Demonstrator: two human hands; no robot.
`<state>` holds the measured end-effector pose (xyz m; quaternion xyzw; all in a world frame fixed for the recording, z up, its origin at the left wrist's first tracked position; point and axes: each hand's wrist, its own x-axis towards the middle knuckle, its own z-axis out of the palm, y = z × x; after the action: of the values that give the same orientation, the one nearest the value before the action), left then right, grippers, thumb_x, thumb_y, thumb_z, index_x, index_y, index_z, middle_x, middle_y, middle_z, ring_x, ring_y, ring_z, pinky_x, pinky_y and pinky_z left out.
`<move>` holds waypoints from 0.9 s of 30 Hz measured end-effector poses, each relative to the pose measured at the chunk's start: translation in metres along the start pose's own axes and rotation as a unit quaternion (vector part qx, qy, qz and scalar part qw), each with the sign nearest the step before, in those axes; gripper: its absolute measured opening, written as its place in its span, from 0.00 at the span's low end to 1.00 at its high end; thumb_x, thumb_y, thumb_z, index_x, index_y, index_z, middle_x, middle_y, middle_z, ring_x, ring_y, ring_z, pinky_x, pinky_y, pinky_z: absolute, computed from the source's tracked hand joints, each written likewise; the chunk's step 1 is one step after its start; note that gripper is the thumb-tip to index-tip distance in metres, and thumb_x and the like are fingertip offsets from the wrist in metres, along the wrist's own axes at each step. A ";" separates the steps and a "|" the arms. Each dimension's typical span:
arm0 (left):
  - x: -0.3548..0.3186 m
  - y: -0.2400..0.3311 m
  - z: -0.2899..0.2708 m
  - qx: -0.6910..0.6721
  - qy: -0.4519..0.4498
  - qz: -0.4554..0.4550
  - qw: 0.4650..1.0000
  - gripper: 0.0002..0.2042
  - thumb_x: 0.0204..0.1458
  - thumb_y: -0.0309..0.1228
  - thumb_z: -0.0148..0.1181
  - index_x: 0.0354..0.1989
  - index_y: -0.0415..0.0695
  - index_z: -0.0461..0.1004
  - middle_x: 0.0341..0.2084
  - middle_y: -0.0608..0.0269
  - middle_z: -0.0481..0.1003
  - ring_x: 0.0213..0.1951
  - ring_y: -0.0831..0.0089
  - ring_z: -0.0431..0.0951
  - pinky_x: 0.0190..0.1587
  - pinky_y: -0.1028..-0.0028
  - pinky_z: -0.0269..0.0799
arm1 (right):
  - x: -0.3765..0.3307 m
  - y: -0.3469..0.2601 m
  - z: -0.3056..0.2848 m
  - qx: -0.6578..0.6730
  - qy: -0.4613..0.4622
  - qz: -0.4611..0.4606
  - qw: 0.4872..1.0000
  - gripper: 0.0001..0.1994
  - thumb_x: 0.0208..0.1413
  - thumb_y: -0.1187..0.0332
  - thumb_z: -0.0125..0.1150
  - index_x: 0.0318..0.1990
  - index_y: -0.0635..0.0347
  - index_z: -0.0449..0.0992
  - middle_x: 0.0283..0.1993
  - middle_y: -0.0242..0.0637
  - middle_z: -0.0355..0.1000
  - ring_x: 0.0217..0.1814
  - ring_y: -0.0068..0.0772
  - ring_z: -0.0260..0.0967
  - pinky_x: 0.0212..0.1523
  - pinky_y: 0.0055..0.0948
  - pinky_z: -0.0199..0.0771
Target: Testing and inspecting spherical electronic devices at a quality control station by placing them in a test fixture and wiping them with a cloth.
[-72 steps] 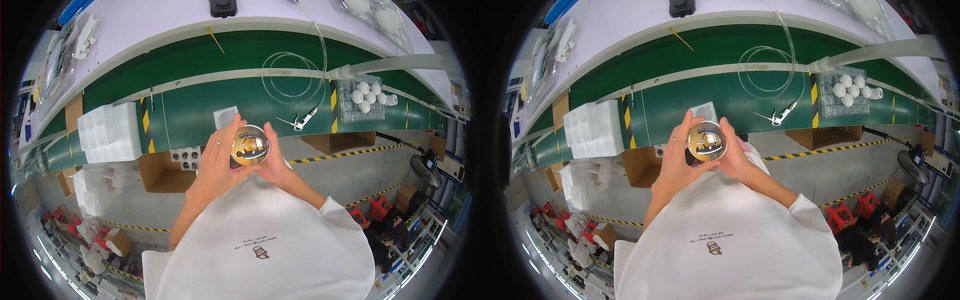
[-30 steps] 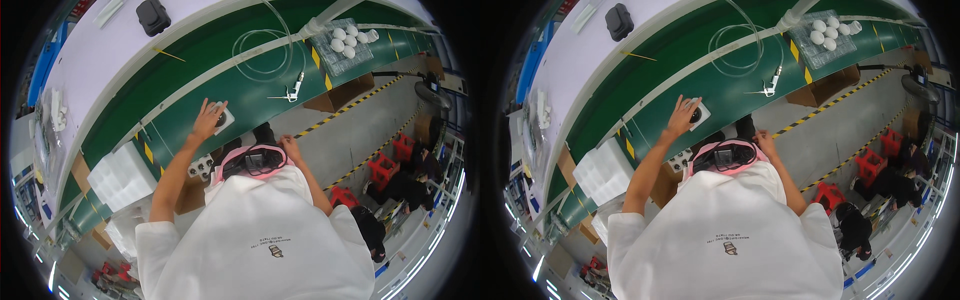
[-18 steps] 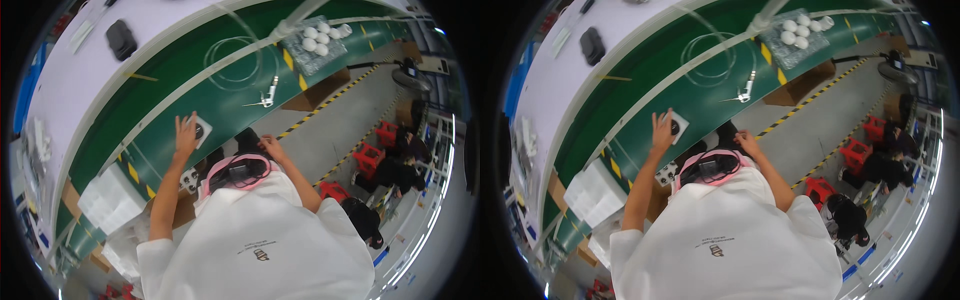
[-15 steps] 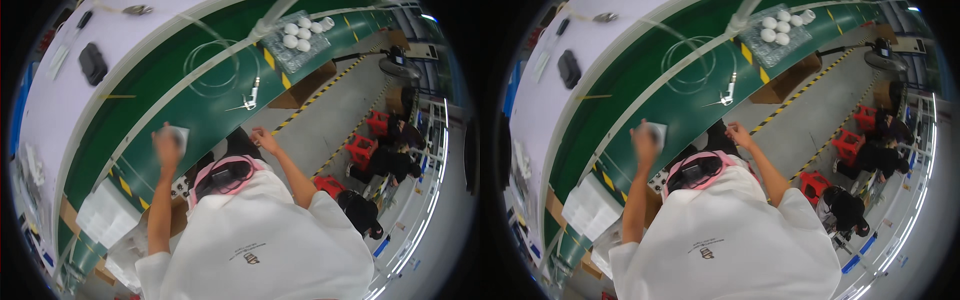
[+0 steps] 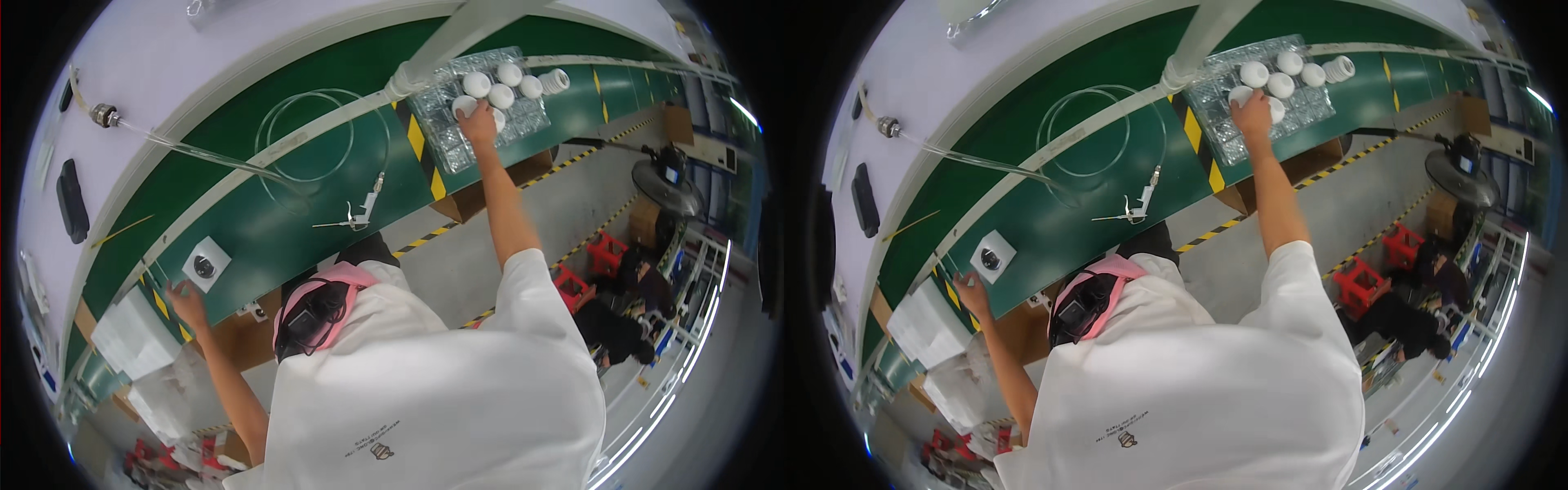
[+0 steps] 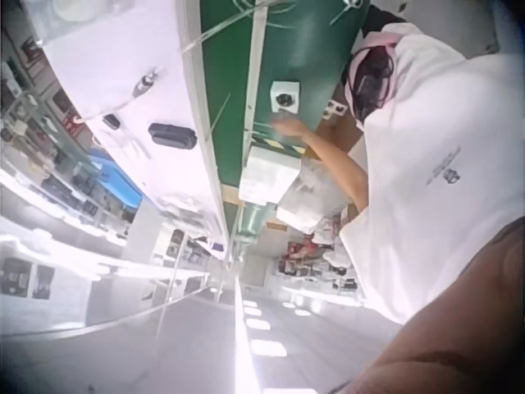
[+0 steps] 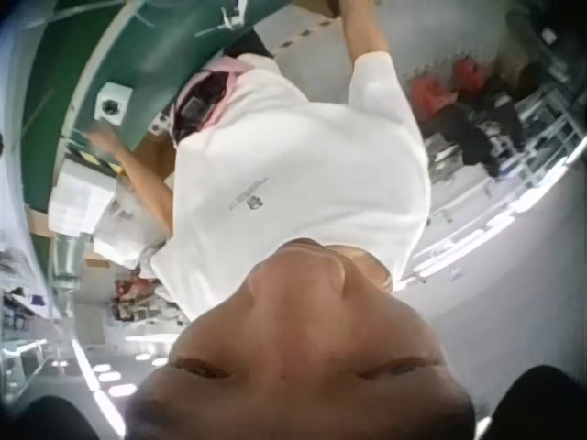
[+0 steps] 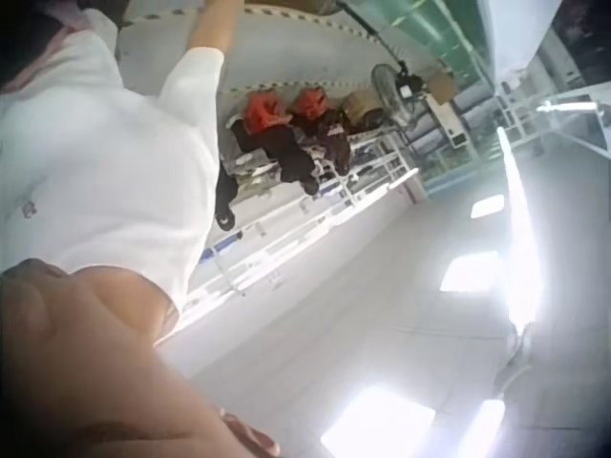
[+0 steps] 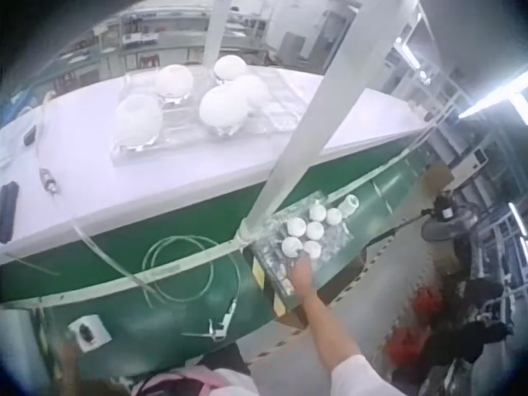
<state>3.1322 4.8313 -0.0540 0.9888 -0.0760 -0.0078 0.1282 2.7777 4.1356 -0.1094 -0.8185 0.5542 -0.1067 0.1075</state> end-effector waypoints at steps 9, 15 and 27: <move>-0.116 -0.015 0.014 -0.092 -0.029 -0.072 0.993 0.20 0.56 0.31 0.61 0.57 0.41 0.70 0.40 0.51 0.80 0.43 0.51 0.80 0.48 0.59 0.74 | 0.053 0.049 0.025 -0.086 -0.142 -0.074 0.983 0.51 0.46 0.45 0.70 0.65 0.75 0.50 0.48 0.58 0.75 0.51 0.56 0.73 0.54 0.43 0.70; -0.143 -0.027 0.007 -0.135 0.041 -0.148 0.979 0.16 0.54 0.27 0.60 0.52 0.40 0.73 0.38 0.52 0.79 0.42 0.54 0.80 0.47 0.60 0.74 | 0.062 0.042 0.020 -0.184 -0.157 -0.099 0.965 0.41 0.50 0.46 0.68 0.63 0.66 0.61 0.41 0.44 0.73 0.40 0.35 0.69 0.41 0.30 0.67; 0.012 -0.305 -0.103 0.017 0.166 -0.155 0.974 0.17 0.53 0.28 0.59 0.52 0.40 0.71 0.54 0.47 0.70 0.58 0.49 0.68 0.59 0.57 0.66 | -0.255 -0.073 -0.036 0.733 -0.367 0.304 0.486 0.33 0.60 0.47 0.56 0.68 0.56 0.61 0.64 0.40 0.69 0.34 0.27 0.74 0.32 0.26 0.75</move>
<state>3.1928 5.1470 -0.0323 0.9780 0.1008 0.1380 0.1194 2.7393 4.3978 -0.0676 -0.1894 0.4006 -0.1252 0.8877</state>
